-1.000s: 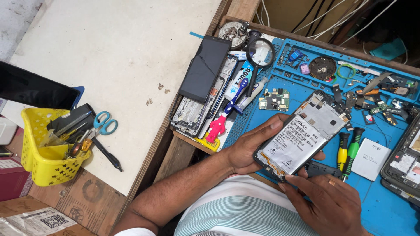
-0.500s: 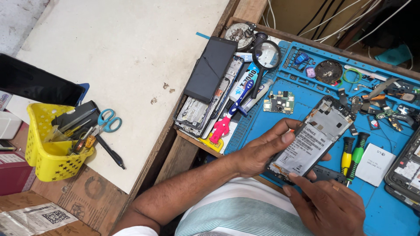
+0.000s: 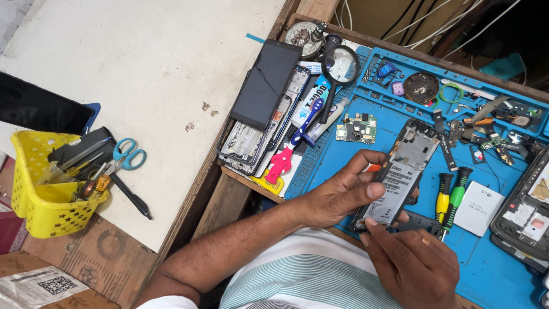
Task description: The person removes a battery from a disassembled smartphone, places it on the workbench, and then reinserts it into the phone chassis. The person uses a screwdriver to adjust components inside the phone.
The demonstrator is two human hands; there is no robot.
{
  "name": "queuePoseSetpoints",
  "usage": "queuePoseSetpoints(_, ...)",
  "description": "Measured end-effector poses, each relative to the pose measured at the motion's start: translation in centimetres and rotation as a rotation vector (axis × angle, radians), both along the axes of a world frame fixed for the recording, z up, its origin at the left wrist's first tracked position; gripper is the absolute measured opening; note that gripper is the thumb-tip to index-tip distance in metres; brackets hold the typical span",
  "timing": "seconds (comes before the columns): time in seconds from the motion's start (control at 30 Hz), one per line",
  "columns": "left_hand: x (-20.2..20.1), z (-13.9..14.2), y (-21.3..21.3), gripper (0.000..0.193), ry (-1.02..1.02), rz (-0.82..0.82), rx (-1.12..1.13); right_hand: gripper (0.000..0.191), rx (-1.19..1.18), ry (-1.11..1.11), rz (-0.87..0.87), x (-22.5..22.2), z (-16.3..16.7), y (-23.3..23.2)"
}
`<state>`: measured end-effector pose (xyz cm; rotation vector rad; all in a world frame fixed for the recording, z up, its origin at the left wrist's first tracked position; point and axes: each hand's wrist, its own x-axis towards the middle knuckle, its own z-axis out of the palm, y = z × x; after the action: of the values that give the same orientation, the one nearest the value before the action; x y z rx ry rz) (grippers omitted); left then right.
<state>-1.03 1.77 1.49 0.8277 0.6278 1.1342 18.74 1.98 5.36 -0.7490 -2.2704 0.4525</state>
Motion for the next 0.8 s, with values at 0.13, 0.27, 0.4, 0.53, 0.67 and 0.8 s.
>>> queuePoseSetpoints(0.13, 0.0, -0.3, -0.1, 0.072, 0.088, -0.008, 0.023, 0.029, -0.003, 0.007, 0.046, 0.2, 0.2, 0.4)
queuePoseSetpoints(0.27, 0.2, -0.6, -0.4, 0.073, 0.164, 0.002, 0.098, 0.028, -0.023, 0.009, 0.116, 0.5, 0.5, 1.2)
queuePoseSetpoints(0.4, 0.3, -0.5, -0.5, 0.073, 0.167, -0.017, 0.094, 0.026, -0.005, 0.018, 0.128, 0.6, 0.4, 1.3)
queuePoseSetpoints(0.53, 0.3, 0.0, -0.4, 0.062, 0.016, -0.034, 0.056, 0.019, 0.052, 0.029, 0.182, 0.8, 0.6, 1.4)
queuePoseSetpoints(0.67, -0.5, 0.4, 0.2, 0.053, -0.301, -0.004, 0.019, 0.013, 0.047, -0.086, -0.201, 1.9, 2.3, 2.6)
queuePoseSetpoints(0.8, -1.0, 0.6, 0.4, 0.055, -0.38, 0.084, -0.008, 0.023, -0.109, -0.449, -0.463, 3.8, 4.1, 4.9)
